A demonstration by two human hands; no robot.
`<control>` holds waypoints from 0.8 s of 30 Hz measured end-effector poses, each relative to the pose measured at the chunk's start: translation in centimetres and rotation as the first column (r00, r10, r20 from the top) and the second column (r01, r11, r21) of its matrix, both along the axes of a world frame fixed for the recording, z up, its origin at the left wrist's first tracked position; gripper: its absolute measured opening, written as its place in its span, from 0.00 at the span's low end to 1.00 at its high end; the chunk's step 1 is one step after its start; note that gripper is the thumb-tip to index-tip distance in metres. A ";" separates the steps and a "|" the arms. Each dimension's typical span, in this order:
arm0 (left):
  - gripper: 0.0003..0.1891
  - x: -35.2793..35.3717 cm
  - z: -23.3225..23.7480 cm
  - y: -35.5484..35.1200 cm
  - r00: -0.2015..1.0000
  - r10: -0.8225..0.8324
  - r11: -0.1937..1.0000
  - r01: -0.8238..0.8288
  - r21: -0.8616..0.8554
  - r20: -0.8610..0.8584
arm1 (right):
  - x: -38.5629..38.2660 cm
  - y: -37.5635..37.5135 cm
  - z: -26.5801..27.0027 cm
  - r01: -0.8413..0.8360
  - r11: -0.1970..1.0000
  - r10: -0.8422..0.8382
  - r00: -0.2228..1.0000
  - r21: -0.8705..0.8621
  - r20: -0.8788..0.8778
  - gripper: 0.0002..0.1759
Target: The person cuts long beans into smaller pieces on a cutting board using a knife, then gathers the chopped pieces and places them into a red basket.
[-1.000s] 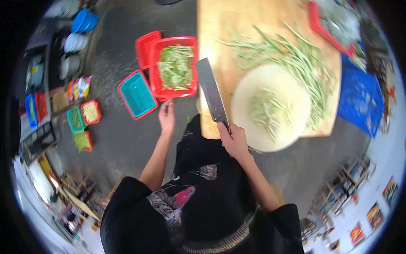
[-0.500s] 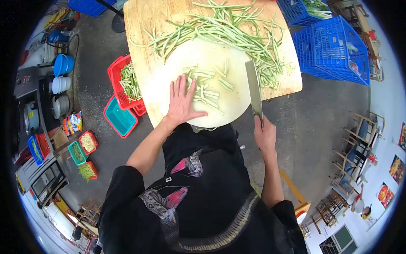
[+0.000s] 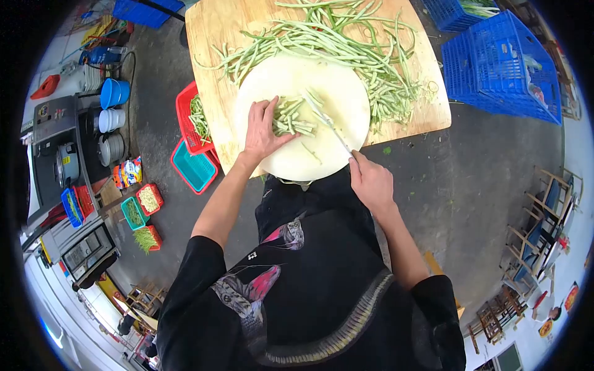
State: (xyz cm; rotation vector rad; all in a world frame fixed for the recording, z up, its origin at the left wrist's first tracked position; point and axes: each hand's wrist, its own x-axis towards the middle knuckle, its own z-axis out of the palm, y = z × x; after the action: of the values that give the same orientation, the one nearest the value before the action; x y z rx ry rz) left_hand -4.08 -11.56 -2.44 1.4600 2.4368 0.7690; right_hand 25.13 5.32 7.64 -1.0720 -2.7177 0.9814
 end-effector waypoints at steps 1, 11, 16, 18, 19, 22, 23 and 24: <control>0.64 -0.1 -0.1 0.0 1.000 0.007 1.000 -0.007 0.024 0.005 | -0.2 0.5 -0.4 0.022 1.000 -0.022 0.999 -0.020 -0.030 0.16; 0.48 1.4 0.9 -0.4 0.997 0.011 0.998 -0.016 -0.062 -0.081 | -0.8 4.5 0.0 -0.146 0.989 0.143 0.985 0.025 0.097 0.16; 0.37 1.9 -0.3 -1.0 0.993 0.120 0.986 -0.121 0.111 0.011 | 0.0 3.6 1.1 -0.102 0.986 0.109 0.993 -0.129 0.041 0.17; 0.33 2.7 0.2 -0.6 0.987 0.160 0.978 -0.156 0.141 -0.023 | 0.5 3.5 0.8 -0.018 0.983 0.030 0.998 -0.182 0.063 0.18; 0.31 3.2 1.0 -0.7 0.984 0.169 0.978 -0.159 0.134 -0.062 | 0.8 3.5 0.6 0.030 0.977 -0.017 0.998 -0.213 0.062 0.18; 0.23 5.2 1.8 -1.3 0.955 0.247 0.965 -0.228 0.131 -0.163 | 2.3 3.6 -0.4 0.125 0.947 -0.116 0.992 -0.295 0.047 0.17; 0.20 6.4 2.0 -1.4 0.940 0.282 0.956 -0.260 0.133 -0.190 | 3.1 3.8 -0.8 0.125 0.942 -0.121 0.992 -0.311 0.033 0.16; 0.19 7.6 2.3 -1.7 0.939 0.306 0.950 -0.292 0.108 -0.156 | 3.5 3.9 -1.0 0.127 0.938 -0.128 0.992 -0.324 0.017 0.16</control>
State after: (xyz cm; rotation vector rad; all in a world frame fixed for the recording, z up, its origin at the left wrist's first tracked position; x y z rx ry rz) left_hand 3.51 -13.27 -0.18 1.2414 2.8349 0.8438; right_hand 28.63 9.22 6.68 -1.2717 -2.4990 1.4405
